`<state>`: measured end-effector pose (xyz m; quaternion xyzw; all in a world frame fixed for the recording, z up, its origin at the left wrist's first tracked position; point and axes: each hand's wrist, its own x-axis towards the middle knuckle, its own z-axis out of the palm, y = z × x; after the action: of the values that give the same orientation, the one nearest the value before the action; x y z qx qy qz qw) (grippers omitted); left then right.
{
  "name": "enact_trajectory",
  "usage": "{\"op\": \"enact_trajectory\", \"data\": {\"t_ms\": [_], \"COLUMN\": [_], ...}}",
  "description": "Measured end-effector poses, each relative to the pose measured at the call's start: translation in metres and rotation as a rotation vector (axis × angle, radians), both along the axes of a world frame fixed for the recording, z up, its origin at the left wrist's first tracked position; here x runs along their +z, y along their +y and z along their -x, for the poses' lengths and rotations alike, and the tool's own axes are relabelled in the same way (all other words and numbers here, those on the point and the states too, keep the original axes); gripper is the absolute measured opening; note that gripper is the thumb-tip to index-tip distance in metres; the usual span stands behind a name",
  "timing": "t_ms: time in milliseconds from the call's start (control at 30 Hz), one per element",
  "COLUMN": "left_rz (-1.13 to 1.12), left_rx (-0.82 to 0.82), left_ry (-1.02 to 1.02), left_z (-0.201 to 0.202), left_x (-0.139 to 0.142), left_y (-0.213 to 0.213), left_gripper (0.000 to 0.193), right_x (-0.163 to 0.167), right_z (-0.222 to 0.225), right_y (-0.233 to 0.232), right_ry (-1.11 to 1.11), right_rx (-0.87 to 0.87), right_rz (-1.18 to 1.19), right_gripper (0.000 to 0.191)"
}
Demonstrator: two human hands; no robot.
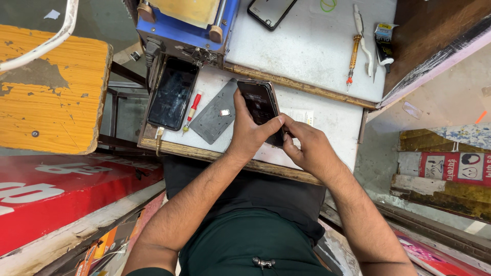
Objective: The person disassembles a smartphone by prying open the back cover, removing screws, and detaching internal components. They separate the battery, motherboard, and display assembly, then place the parts on the workbench.
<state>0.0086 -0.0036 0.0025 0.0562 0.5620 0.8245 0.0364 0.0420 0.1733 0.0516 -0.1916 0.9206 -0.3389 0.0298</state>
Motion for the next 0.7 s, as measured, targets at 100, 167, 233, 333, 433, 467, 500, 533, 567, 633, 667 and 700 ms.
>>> {"op": "enact_trajectory", "data": {"t_ms": [100, 167, 233, 333, 433, 467, 500, 533, 567, 633, 667, 700], "left_rz": [0.020, 0.052, 0.057, 0.042, 0.048, 0.035, 0.022, 0.032, 0.041, 0.053, 0.055, 0.056], "left_rx": [0.008, -0.007, -0.018, -0.035, -0.048, -0.054, -0.060, -0.060, -0.059, -0.062, -0.067, -0.073], "left_ry": [0.022, 0.002, -0.009, -0.011, -0.012, -0.015, -0.015, -0.009, -0.005, -0.010, -0.014, -0.014], "left_z": [0.000, 0.000, 0.001, 0.001, 0.001, 0.001, 0.001, 0.002, 0.002, 0.002, 0.002, 0.003], "left_x": [0.001, 0.001, 0.002, 0.004, 0.006, 0.006, 0.006, 0.006, 0.005, 0.003, 0.001, -0.001], "left_y": [-0.001, -0.002, -0.002, 0.000, 0.002, 0.002, 0.002, 0.002, 0.001, 0.001, 0.000, 0.000], "left_gripper": [0.091, 0.091, 0.091, 0.089, 0.088, 0.089, 0.089, 0.091, 0.092, 0.091, 0.090, 0.089], "right_x": [-0.002, -0.003, -0.004, -0.006, -0.006, -0.007, -0.007, -0.007, -0.007, -0.007, -0.006, -0.006], "right_z": [0.000, -0.001, -0.001, -0.002, -0.004, -0.004, -0.004, -0.004, -0.004, -0.005, -0.004, -0.004], "right_y": [0.000, 0.001, 0.003, 0.006, 0.009, 0.010, 0.011, 0.011, 0.011, 0.009, 0.008, 0.007], "right_ry": [-0.018, -0.024, -0.020, -0.010, 0.000, 0.014, 0.032, 0.023, 0.011, -0.017, -0.028, -0.036], "right_rx": [-0.007, -0.001, 0.007, 0.008, 0.013, 0.019, 0.026, 0.022, 0.019, 0.010, 0.002, -0.007], "right_rz": [-0.009, -0.007, -0.004, 0.004, 0.012, 0.010, 0.007, 0.025, 0.042, 0.065, 0.070, 0.075], "right_gripper": [0.053, 0.053, 0.053, 0.055, 0.056, 0.057, 0.058, 0.059, 0.060, 0.061, 0.060, 0.060]}}
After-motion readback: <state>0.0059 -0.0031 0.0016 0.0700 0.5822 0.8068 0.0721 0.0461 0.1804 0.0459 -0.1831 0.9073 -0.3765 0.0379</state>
